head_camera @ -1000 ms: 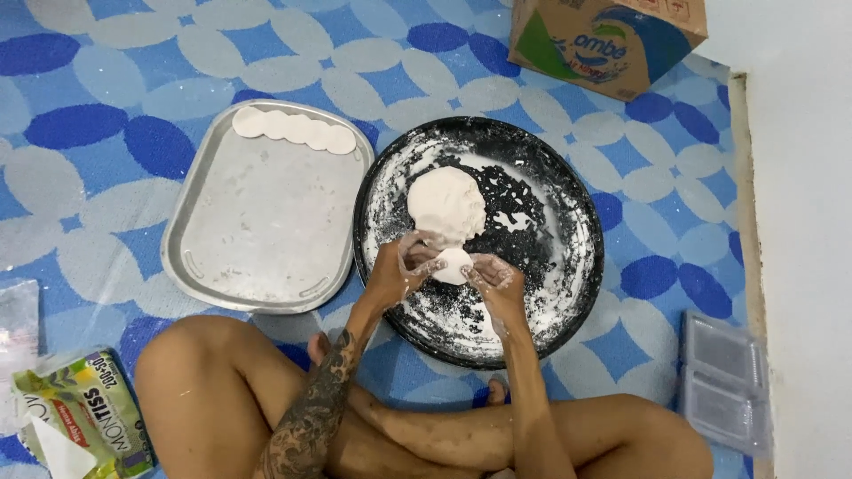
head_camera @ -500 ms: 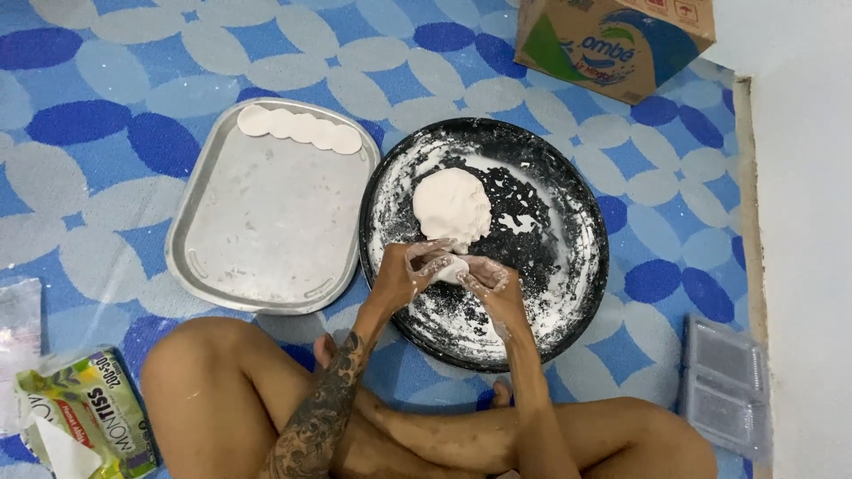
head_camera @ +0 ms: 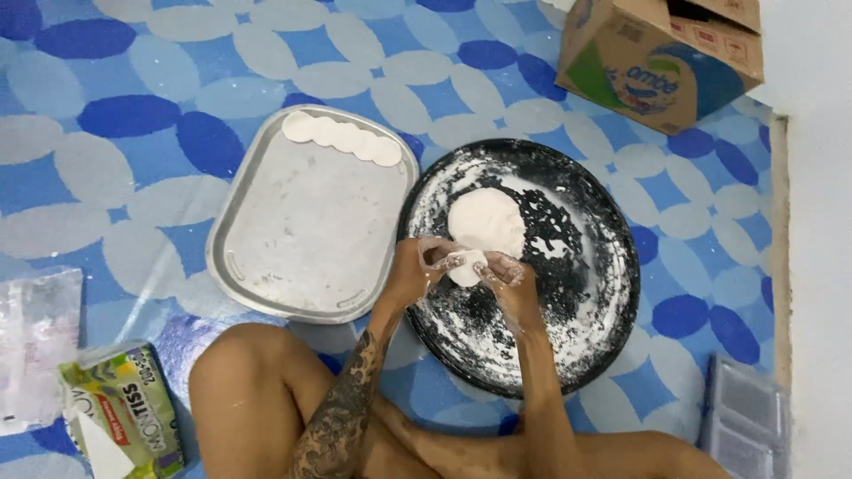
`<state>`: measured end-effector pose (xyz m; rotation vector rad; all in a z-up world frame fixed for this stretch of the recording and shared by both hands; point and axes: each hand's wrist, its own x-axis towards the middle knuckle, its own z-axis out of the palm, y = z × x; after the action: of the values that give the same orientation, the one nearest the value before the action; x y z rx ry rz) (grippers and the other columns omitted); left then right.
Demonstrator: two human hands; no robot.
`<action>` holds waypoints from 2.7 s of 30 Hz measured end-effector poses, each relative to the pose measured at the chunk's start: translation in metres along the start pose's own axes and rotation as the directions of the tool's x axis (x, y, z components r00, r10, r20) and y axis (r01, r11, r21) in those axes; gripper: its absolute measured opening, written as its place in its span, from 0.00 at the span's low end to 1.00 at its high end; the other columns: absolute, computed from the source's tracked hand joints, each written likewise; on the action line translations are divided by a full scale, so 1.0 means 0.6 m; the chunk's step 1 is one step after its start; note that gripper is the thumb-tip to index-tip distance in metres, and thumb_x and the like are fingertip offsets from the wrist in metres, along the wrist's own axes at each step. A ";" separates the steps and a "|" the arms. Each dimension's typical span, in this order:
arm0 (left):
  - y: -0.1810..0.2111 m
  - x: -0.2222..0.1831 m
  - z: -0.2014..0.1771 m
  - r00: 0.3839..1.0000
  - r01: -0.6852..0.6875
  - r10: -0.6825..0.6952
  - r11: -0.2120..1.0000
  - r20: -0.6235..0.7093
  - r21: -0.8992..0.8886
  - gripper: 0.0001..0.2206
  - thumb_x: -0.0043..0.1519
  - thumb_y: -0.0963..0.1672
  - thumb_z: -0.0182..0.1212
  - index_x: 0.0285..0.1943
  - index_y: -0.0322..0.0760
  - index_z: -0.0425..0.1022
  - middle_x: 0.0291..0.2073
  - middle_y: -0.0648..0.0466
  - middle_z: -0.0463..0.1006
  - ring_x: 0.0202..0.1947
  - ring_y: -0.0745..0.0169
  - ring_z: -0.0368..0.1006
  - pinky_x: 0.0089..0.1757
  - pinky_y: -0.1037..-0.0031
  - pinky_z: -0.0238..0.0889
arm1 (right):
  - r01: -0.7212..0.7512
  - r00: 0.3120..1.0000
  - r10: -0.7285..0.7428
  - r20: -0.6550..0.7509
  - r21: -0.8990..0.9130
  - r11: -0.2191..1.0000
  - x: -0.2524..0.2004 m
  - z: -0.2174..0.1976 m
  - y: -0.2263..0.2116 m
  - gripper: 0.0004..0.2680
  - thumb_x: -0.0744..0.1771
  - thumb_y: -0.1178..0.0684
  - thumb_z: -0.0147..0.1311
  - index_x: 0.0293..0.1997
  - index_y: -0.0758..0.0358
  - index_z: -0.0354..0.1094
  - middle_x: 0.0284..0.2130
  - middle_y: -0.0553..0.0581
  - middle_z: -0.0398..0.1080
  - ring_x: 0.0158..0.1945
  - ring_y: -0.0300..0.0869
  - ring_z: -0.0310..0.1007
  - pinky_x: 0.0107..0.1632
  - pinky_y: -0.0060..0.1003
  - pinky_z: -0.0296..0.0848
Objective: A person sits on the floor shaping small pieces of white dough into discs and arranging them on a metal tray.
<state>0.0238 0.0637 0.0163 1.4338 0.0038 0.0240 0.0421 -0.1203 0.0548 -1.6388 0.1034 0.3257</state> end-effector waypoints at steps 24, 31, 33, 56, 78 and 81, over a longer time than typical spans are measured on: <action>-0.056 0.167 -0.471 0.916 0.387 -0.229 0.715 -0.329 0.582 0.11 0.57 0.39 0.70 0.49 0.37 0.82 0.41 0.45 0.84 0.51 0.43 0.78 0.51 0.56 0.71 | 0.019 0.970 0.012 0.245 -0.125 0.992 0.358 0.431 0.148 0.10 0.64 0.56 0.67 0.48 0.64 0.77 0.36 0.63 0.79 0.36 0.41 0.80 0.37 0.37 0.81; -0.060 0.201 -0.534 0.856 0.248 0.073 0.811 -0.512 0.530 0.09 0.62 0.40 0.69 0.50 0.38 0.82 0.37 0.48 0.84 0.43 0.48 0.81 0.41 0.62 0.76 | 0.077 0.989 -0.034 0.142 -0.308 0.948 0.407 0.546 0.091 0.08 0.61 0.51 0.69 0.42 0.49 0.80 0.33 0.47 0.81 0.41 0.39 0.82 0.45 0.36 0.79; -0.038 0.195 -0.531 0.783 0.051 0.349 0.788 -0.514 0.613 0.17 0.61 0.36 0.70 0.57 0.20 0.74 0.44 0.31 0.80 0.48 0.31 0.76 0.43 0.52 0.78 | 0.219 0.976 -0.195 0.101 -0.498 0.839 0.425 0.568 0.099 0.13 0.59 0.54 0.70 0.47 0.53 0.77 0.38 0.53 0.80 0.47 0.49 0.81 0.52 0.43 0.79; -0.160 0.274 -0.276 0.978 -0.191 0.121 0.216 0.167 0.957 0.26 0.45 0.38 0.77 0.55 0.32 0.78 0.51 0.44 0.76 0.58 0.44 0.70 0.54 0.55 0.71 | 0.411 0.904 -0.412 0.114 -0.490 0.768 0.274 0.194 0.035 0.09 0.66 0.60 0.59 0.51 0.66 0.75 0.37 0.70 0.75 0.44 0.64 0.75 0.42 0.51 0.81; -0.147 0.173 0.111 0.945 -0.153 -0.268 0.147 0.188 0.977 0.48 0.52 0.48 0.77 0.80 0.43 0.48 0.77 0.42 0.45 0.74 0.38 0.50 0.66 0.40 0.46 | 0.028 0.996 0.031 0.089 -0.591 0.806 0.284 -0.205 0.107 0.18 0.62 0.52 0.69 0.52 0.76 0.74 0.44 0.78 0.74 0.53 0.70 0.73 0.52 0.64 0.75; -0.198 0.182 0.110 0.948 -0.154 -0.261 0.117 0.180 0.981 0.50 0.52 0.49 0.76 0.81 0.45 0.43 0.78 0.43 0.42 0.75 0.40 0.49 0.67 0.42 0.43 | 0.039 0.999 -0.011 0.051 -0.582 0.812 0.282 -0.201 0.109 0.17 0.61 0.50 0.71 0.46 0.72 0.75 0.38 0.75 0.76 0.47 0.67 0.77 0.47 0.60 0.79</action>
<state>0.1361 -0.0156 -0.0912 2.8764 -0.2498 -0.3618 0.2046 -0.2245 -0.0465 -2.2434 -0.0630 0.3993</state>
